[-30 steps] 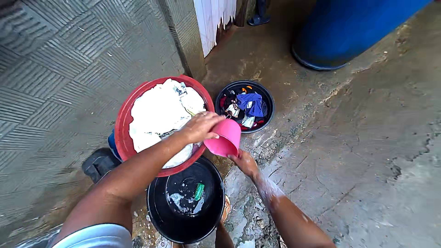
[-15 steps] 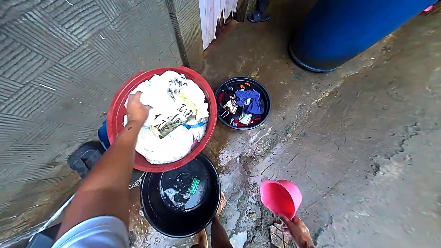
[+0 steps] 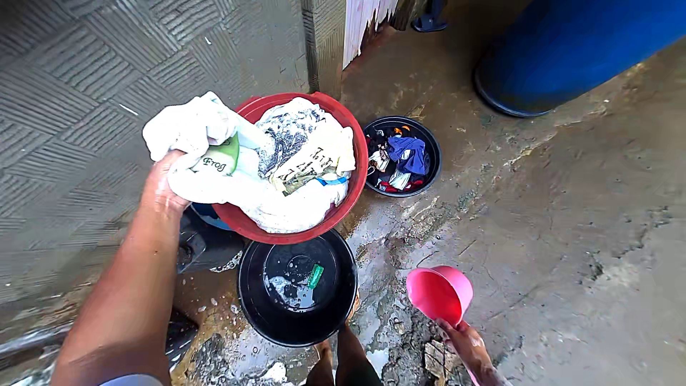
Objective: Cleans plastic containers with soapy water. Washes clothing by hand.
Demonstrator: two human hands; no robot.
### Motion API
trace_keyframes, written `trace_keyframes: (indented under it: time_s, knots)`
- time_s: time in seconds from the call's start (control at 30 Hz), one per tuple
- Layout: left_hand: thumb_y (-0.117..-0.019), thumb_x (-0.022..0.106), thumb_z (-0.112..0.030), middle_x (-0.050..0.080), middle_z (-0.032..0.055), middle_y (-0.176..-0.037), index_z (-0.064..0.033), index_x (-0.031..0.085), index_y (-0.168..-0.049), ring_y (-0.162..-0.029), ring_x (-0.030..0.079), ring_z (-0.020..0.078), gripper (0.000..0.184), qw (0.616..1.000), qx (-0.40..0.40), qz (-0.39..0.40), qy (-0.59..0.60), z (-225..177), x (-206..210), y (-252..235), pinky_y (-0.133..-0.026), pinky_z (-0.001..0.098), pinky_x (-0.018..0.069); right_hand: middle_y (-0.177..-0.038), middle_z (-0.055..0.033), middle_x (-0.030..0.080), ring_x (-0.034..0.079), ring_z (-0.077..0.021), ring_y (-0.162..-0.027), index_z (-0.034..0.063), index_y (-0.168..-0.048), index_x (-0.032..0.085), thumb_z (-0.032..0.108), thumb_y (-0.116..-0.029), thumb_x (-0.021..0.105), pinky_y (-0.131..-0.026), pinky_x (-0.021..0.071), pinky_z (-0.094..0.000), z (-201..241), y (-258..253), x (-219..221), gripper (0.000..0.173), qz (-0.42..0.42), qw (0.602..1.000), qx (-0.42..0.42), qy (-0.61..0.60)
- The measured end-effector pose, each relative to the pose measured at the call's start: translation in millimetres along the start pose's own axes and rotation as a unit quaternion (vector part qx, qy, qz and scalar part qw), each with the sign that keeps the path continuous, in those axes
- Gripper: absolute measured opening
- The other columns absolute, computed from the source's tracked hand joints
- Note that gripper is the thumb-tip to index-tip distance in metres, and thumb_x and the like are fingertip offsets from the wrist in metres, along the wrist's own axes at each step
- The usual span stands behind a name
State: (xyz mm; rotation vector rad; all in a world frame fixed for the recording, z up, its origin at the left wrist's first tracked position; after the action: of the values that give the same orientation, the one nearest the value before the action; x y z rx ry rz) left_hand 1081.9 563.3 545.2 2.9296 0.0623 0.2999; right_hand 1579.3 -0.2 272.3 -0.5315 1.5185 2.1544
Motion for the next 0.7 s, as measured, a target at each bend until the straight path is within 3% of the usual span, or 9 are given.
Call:
trace_keyframes:
  time_s: [0.1, 0.23, 0.37, 0.47, 0.5, 0.6, 0.67, 0.7]
  knots:
    - [-0.1064, 0.035, -0.014, 0.068, -0.0062, -0.090, -0.0193, 0.057, -0.105, -0.086, 0.067, 0.0030, 0.023, 0.998, -0.008, 0.023, 0.051, 13, -15, 16, -0.079, 0.0236, 0.0582, -0.098, -0.0207, 0.070, 0.069, -0.0290, -0.079, -0.0032, -0.120, 0.065, 0.028, -0.0989, 0.070, -0.076, 0.0576, -0.0507, 40, 21, 9, 0.038, 0.002, 0.998, -0.022, -0.064]
    - [-0.1121, 0.023, -0.027, 0.069, -0.0036, -0.087, -0.0181, 0.058, -0.104, -0.082, 0.069, 0.0042, 0.038, 0.983, -0.076, 0.021, 0.163, 32, -19, 76, -0.073, 0.0238, 0.0597, -0.071, -0.0041, 0.064, 0.062, -0.0113, -0.056, -0.0010, -0.111, 0.059, 0.017, -0.0949, 0.070, -0.056, 0.0566, -0.0296, 133, 69, 26, 0.027, 0.039, 0.961, -0.101, -0.253]
    - [-0.1129, 0.024, -0.028, 0.071, 0.0037, -0.089, -0.0111, 0.061, -0.111, -0.082, 0.070, 0.0107, 0.041, 0.960, -0.148, 0.042, 0.234, 73, -20, 148, -0.073, 0.0297, 0.0615, -0.076, -0.0005, 0.064, 0.058, -0.0066, -0.056, 0.0012, -0.119, 0.057, 0.011, -0.0913, 0.068, -0.054, 0.0547, -0.0233, 241, 133, 61, 0.032, 0.137, 0.901, -0.182, -0.368]
    - [-0.1089, 0.024, -0.011, 0.072, -0.0044, -0.085, -0.0131, 0.058, -0.105, -0.080, 0.070, 0.0017, 0.035, 0.977, -0.173, 0.005, 0.126, 74, -4, 216, -0.074, 0.0212, 0.0607, -0.090, -0.0060, 0.071, 0.059, -0.0057, -0.058, -0.0016, -0.123, 0.054, 0.009, -0.0921, 0.067, -0.054, 0.0526, -0.0217, 298, 184, 107, 0.035, 0.258, 0.840, -0.225, -0.422]
    - [-0.1072, 0.029, -0.006, 0.071, -0.0071, -0.084, -0.0137, 0.058, -0.104, -0.080, 0.069, -0.0008, 0.030, 0.978, -0.186, -0.012, 0.094, 77, -1, 237, -0.074, 0.0189, 0.0598, -0.094, -0.0077, 0.073, 0.059, -0.0054, -0.058, -0.0017, -0.123, 0.055, 0.009, -0.0922, 0.067, -0.054, 0.0517, -0.0215, 309, 200, 123, 0.035, 0.297, 0.823, -0.223, -0.431]
    - [-0.1042, 0.037, 0.002, 0.070, -0.0069, -0.085, -0.0095, 0.058, -0.105, -0.081, 0.068, -0.0023, 0.024, 0.973, -0.211, -0.028, 0.083, 103, 0, 274, -0.076, 0.0172, 0.0584, -0.076, -0.0055, 0.066, 0.058, -0.0082, -0.054, 0.0001, -0.113, 0.056, 0.006, -0.0888, 0.071, -0.052, 0.0532, -0.0239, 317, 230, 164, 0.029, 0.363, 0.811, -0.185, -0.420]
    - [-0.1080, 0.029, -0.003, 0.069, -0.0068, -0.089, -0.0097, 0.056, -0.109, -0.085, 0.067, -0.0033, 0.029, 0.965, -0.233, -0.029, 0.116, 113, -8, 291, -0.079, 0.0159, 0.0575, -0.073, -0.0062, 0.063, 0.056, -0.0095, -0.052, -0.0015, -0.113, 0.056, 0.001, -0.0874, 0.071, -0.050, 0.0527, -0.0250, 307, 234, 178, 0.030, 0.365, 0.821, -0.158, -0.410]
    - [-0.1099, 0.025, -0.006, 0.068, -0.0036, -0.088, -0.0092, 0.057, -0.110, -0.084, 0.066, -0.0002, 0.032, 0.944, -0.288, -0.074, 0.142, 113, -11, 299, -0.080, 0.0180, 0.0564, -0.071, -0.0063, 0.062, 0.056, -0.0096, -0.051, -0.0014, -0.112, 0.055, -0.002, -0.0872, 0.070, -0.050, 0.0525, -0.0249, 303, 234, 181, 0.029, 0.362, 0.822, -0.143, -0.415]
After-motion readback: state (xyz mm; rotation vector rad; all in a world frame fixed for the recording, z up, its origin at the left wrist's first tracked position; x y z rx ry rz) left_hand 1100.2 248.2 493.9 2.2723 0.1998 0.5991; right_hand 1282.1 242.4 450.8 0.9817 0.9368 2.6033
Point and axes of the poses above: each hand's wrist, its own y-axis away from the middle knuckle, its own x-axis out of the palm, z = x × y, the point moved 8 cm from there along -y, towards the middle knuckle
